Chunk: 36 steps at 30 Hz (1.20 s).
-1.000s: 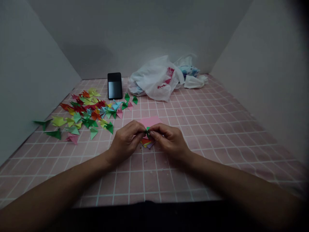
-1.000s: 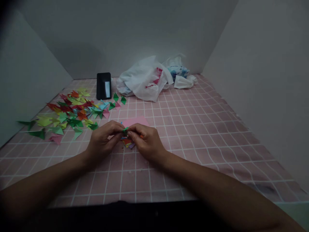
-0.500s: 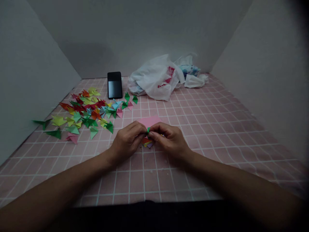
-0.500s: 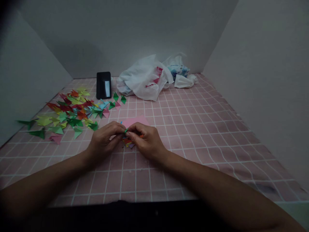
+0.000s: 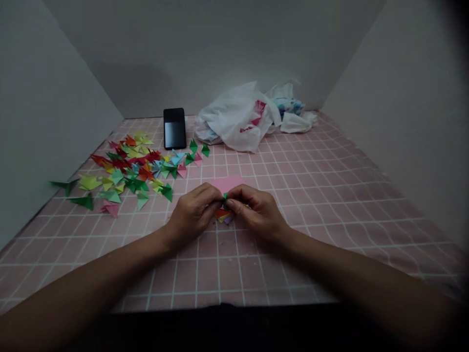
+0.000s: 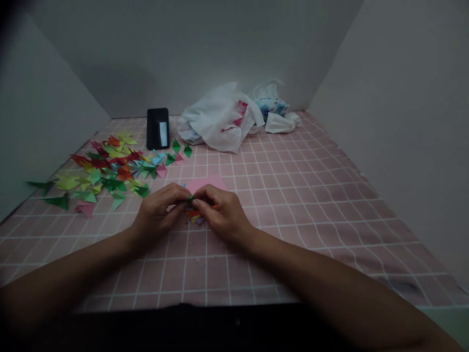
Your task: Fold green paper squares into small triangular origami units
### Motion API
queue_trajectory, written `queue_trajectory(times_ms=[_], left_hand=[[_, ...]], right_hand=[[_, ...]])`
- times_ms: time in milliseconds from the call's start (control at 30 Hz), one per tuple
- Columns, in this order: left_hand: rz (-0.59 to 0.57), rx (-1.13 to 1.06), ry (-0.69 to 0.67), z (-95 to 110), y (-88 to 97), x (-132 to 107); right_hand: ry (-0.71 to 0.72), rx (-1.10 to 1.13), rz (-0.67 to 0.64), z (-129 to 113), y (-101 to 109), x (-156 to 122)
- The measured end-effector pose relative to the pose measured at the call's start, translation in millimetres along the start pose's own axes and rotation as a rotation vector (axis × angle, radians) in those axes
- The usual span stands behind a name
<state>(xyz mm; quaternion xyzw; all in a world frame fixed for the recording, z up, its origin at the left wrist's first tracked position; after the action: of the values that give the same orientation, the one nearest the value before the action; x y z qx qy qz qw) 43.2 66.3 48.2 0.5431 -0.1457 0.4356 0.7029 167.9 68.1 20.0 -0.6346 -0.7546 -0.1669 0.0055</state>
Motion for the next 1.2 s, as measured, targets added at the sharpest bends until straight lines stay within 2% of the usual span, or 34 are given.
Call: queue_trajectory(times_ms=[200, 333, 567, 900, 967, 1033, 1100, 1200], left_hand=[[-0.009, 0.004, 0.001, 1.3, 0.0, 1.1], [-0.017, -0.002, 0.023, 0.3, -0.7, 1.1], [-0.018, -0.005, 0.028, -0.8, -0.6, 0.9], [-0.023, 0.077, -0.004, 5.1, -1.3, 0.5], [-0.001, 0.057, 0.019, 4.6, 0.6, 0.0], [0.046, 0.011, 0.078, 0.6, 4.5, -1.1], [0.115, -0.053, 0.141, -4.7, 9.8, -2.9], [0.191, -0.093, 0.164, -7.8, 16.0, -4.2]], right_hand=[[0.033, -0.047, -0.007, -2.5, -0.6, 0.4], [0.001, -0.029, -0.032, -2.4, -1.9, -0.4], [0.010, -0.066, -0.008, -2.4, -0.1, -0.2], [0.220, -0.300, 0.085, -24.1, -0.7, -8.2], [0.167, -0.268, 0.130, -20.8, 3.6, -7.5], [0.046, -0.150, 0.187, -10.0, 11.6, -4.8], [-0.118, 0.058, 0.217, 7.5, 16.5, -1.9], [-0.330, 0.393, 0.193, 31.1, 11.6, 0.3]])
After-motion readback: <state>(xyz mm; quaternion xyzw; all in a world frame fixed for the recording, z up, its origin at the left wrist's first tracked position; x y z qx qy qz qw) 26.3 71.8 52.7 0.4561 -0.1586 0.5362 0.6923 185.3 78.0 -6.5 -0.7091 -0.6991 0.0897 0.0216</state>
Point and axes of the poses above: each hand's wrist, its own x-axis towards the middle knuckle, its own y-axis out of the back of the hand, z = x × y, the point moved 9 cm from there along x, towards the middle knuckle, and after that the axes turned 5 degrees about -y, right-handed, at the moved point
